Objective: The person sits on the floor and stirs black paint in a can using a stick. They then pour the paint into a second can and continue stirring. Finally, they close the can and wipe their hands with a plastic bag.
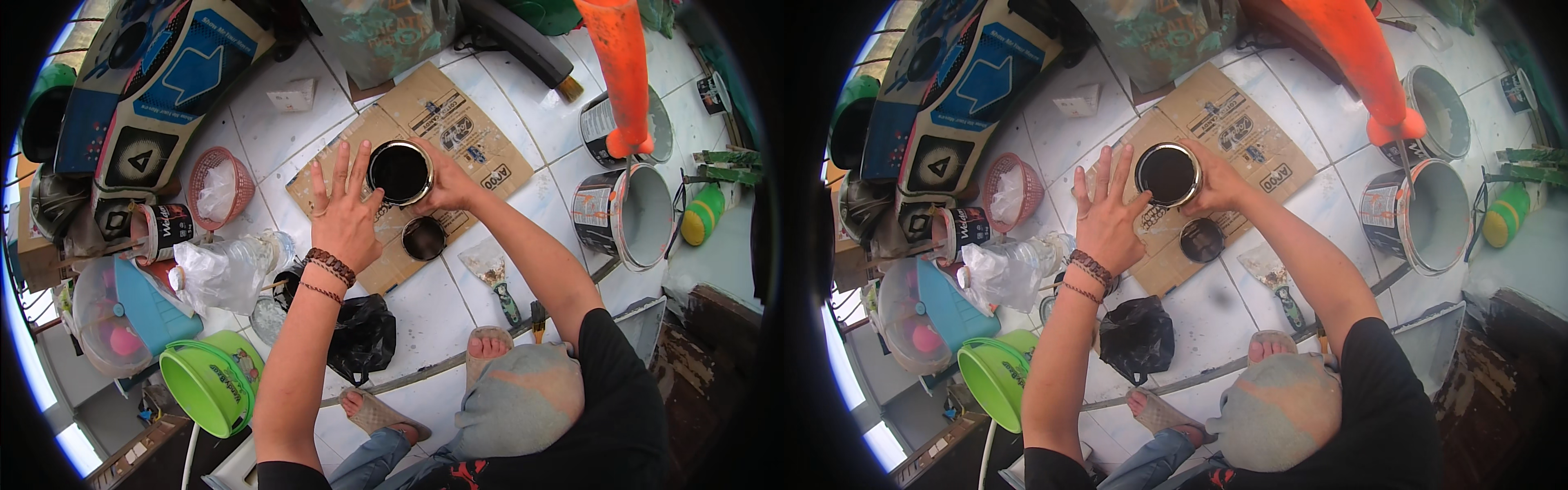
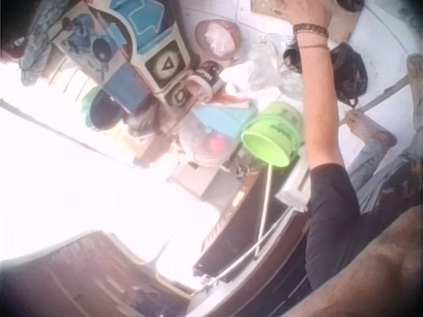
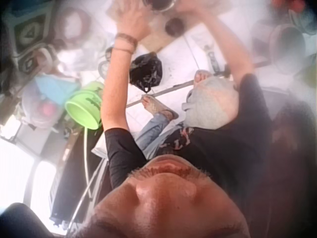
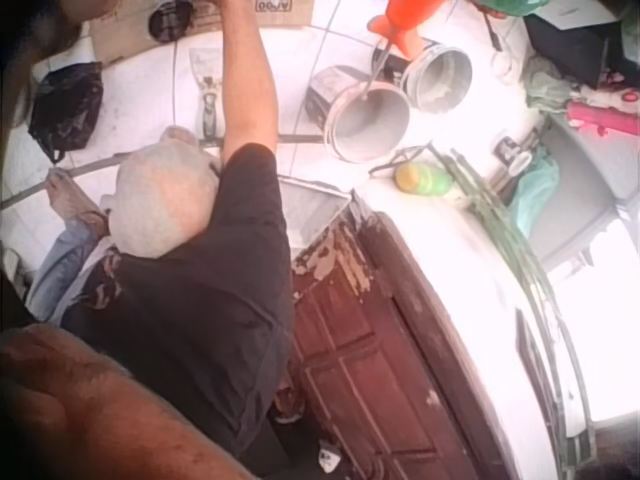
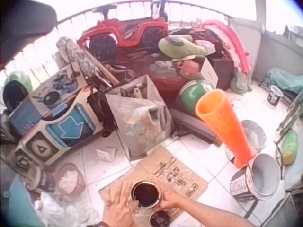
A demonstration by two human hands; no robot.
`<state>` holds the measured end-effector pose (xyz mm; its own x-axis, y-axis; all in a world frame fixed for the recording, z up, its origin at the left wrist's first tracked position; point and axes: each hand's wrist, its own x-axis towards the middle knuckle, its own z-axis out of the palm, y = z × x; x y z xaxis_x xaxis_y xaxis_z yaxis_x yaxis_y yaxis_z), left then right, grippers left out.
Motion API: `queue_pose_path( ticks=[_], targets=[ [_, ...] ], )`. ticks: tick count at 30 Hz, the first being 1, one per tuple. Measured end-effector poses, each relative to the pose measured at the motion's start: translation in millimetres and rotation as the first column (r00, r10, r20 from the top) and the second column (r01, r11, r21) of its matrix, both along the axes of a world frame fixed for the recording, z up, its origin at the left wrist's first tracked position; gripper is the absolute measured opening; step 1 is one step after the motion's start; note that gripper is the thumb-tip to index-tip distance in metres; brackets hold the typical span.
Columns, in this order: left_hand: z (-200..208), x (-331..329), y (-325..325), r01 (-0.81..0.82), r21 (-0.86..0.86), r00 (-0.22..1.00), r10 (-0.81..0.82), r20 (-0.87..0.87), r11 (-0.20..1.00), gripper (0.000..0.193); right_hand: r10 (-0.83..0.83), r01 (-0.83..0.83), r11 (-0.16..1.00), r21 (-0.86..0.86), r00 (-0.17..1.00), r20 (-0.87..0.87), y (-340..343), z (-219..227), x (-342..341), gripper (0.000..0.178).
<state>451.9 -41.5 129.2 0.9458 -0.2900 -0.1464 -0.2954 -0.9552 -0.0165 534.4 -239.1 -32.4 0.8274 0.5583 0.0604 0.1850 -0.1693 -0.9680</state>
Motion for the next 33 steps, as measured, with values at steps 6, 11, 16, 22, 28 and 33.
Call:
queue_pose_path(
  ticks=[6,11,16,22,28,33],
  targets=[
    [3.8,-7.6,10.2,-0.113,-0.082,0.991,0.119,0.068,0.990,0.064,0.005,-0.005,1.000,0.001,1.000,-0.026,-1.9,6.3,0.1,0.116],
    [-19.2,-18.6,-1.6,-0.118,-0.034,0.991,0.120,0.063,0.992,0.068,0.001,-0.001,1.000,0.007,0.999,-0.052,0.2,9.2,-0.8,0.115],
    [-26.7,-22.2,-14.0,-0.084,0.015,0.991,0.082,0.107,0.996,0.067,0.011,-0.010,1.000,0.023,0.999,-0.053,0.3,10.0,-0.3,0.114],
    [-26.8,-29.4,-33.1,-0.130,-0.026,0.985,0.132,0.115,0.991,0.058,0.003,-0.003,1.000,0.000,1.000,0.017,1.8,8.0,-1.1,0.112],
    [-17.7,-28.9,-46.7,-0.241,-0.296,0.969,0.248,-0.015,0.924,0.058,-0.022,0.023,0.999,0.024,0.999,-0.037,-1.3,8.1,-1.9,0.111],
    [-24.4,-13.6,-30.8,-0.470,-0.576,0.865,0.480,-0.148,0.669,0.064,-0.026,0.026,1.000,-0.015,1.000,0.009,-0.6,12.6,-3.2,0.112]
  ],
)
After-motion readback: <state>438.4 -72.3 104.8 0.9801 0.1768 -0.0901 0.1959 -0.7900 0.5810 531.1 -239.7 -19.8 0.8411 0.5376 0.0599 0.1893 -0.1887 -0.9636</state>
